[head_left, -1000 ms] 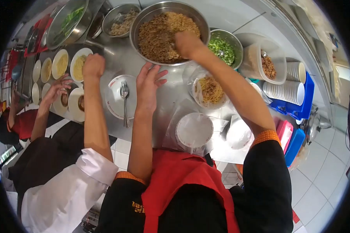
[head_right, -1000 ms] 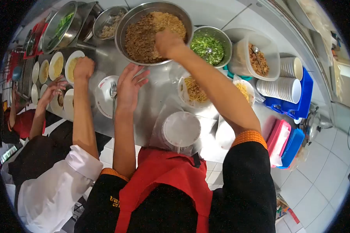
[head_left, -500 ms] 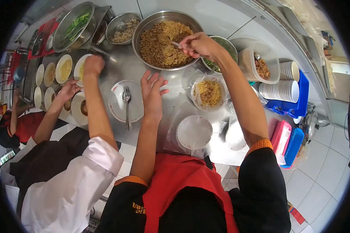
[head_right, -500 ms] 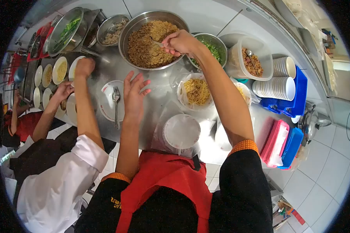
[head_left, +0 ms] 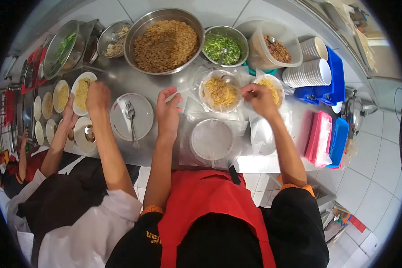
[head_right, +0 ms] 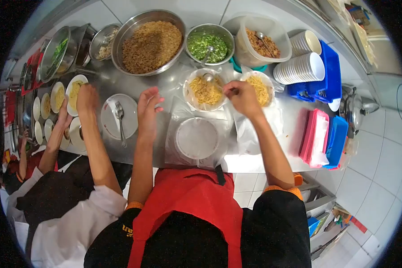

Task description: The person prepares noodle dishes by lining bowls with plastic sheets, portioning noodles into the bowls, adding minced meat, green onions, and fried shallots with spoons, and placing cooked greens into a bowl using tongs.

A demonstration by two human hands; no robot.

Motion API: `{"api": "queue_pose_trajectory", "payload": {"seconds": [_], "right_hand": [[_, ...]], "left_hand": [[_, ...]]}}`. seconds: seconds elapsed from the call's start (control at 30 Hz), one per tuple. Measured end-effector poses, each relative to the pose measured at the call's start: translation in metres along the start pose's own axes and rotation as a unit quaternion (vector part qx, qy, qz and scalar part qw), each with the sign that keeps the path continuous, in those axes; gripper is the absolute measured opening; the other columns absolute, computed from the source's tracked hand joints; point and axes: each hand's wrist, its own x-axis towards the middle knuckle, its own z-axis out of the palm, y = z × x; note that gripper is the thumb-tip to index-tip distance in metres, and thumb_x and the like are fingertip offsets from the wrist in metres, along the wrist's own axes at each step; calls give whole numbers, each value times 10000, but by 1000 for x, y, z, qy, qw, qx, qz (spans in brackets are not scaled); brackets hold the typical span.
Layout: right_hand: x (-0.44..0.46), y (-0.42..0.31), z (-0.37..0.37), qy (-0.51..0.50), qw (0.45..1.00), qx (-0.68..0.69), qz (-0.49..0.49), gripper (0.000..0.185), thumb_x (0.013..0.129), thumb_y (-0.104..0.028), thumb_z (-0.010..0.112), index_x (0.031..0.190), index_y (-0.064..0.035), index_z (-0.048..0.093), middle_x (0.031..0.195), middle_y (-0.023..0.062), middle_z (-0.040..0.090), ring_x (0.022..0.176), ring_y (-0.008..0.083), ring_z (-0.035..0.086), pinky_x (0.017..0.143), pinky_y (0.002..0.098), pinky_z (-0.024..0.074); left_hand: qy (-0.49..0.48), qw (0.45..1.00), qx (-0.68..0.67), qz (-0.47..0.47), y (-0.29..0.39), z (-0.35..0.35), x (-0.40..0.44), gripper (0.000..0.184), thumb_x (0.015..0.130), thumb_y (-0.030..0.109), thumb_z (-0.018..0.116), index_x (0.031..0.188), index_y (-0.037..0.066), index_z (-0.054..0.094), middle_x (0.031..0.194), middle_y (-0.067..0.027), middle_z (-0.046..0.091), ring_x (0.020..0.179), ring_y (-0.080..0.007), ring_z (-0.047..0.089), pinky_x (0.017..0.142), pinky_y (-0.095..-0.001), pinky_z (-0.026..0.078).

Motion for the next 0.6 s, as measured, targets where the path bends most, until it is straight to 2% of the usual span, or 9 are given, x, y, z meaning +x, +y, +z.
{"api": "queue_pose_trajectory", "payload": {"seconds": [0.07, 0.1, 0.17, 0.3, 0.37, 0.4, 0.5, 0.53, 0.6], "right_hand": [[-2, 24, 20, 109, 966, -119, -203, 84, 784, 14, 633, 865, 19, 656, 759, 99, 634, 705, 181, 616, 616, 280, 480], [-5, 27, 23, 114, 966, -119, -198, 84, 784, 14, 633, 865, 19, 656, 759, 99, 634, 705, 181, 616, 616, 280, 480], [-10, 18, 27, 170, 942, -171, -233, 109, 773, 35, 635, 879, 33, 655, 815, 160, 649, 749, 246, 637, 690, 318, 495], [-18, 14, 32, 219, 937, -139, -234, 173, 714, 109, 570, 841, 29, 657, 765, 165, 629, 677, 310, 625, 644, 326, 496], [-20, 26, 38, 130, 966, -152, -165, 133, 764, 50, 625, 887, 22, 665, 774, 135, 661, 680, 205, 634, 644, 304, 492], [-20, 31, 35, 126, 966, -153, -166, 133, 764, 50, 625, 887, 22, 665, 774, 135, 661, 680, 205, 634, 644, 304, 492], [-17, 0, 17, 109, 981, -112, -118, 94, 813, 9, 601, 874, 17, 672, 733, 48, 644, 611, 65, 542, 572, 231, 453], [-4, -3, 12, 127, 979, -71, -143, 96, 830, -9, 582, 860, 27, 666, 722, 42, 640, 612, 67, 547, 574, 228, 450], [15, -57, 7, 122, 976, -89, -155, 108, 767, 3, 595, 844, 1, 672, 729, 169, 655, 648, 232, 646, 629, 324, 494]], "left_hand": [[-16, 1000, 21, 12, -1, 12, -3, 302, 867, 178, 574, 1135, 49, 523, 1149, -46, 524, 903, -121, 540, 726, -270, 427], [-23, 998, 49, 27, 1, 17, -5, 300, 867, 172, 577, 1137, 51, 524, 1146, -42, 526, 901, -122, 539, 726, -268, 428], [-30, 996, 75, 42, 4, 23, -8, 298, 867, 166, 579, 1138, 53, 524, 1142, -39, 527, 898, -122, 538, 726, -266, 430], [-19, 994, 87, 62, 2, 20, -10, 280, 862, 136, 587, 1122, 49, 536, 1116, -30, 545, 886, -122, 534, 730, -263, 435], [-22, 994, 82, 68, 3, 24, -17, 272, 861, 126, 586, 1117, 48, 541, 1096, -27, 555, 880, -122, 532, 730, -262, 435], [-73, 991, 82, 75, 3, 26, -25, 264, 862, 117, 583, 1113, 44, 545, 1073, -27, 566, 877, -124, 535, 730, -261, 434], [-206, 972, 70, 85, 9, 26, -65, 276, 884, 157, 558, 1137, 50, 536, 1068, -31, 578, 920, -104, 531, 774, -254, 424], [-239, 963, 102, 66, 16, 23, -80, 278, 890, 149, 554, 1150, 51, 533, 1054, -35, 582, 926, -107, 537, 775, -249, 427], [-302, 942, 143, 13, 19, 12, -109, 290, 899, 130, 549, 1177, 51, 524, 1029, -45, 589, 914, -112, 552, 770, -240, 433]]}}
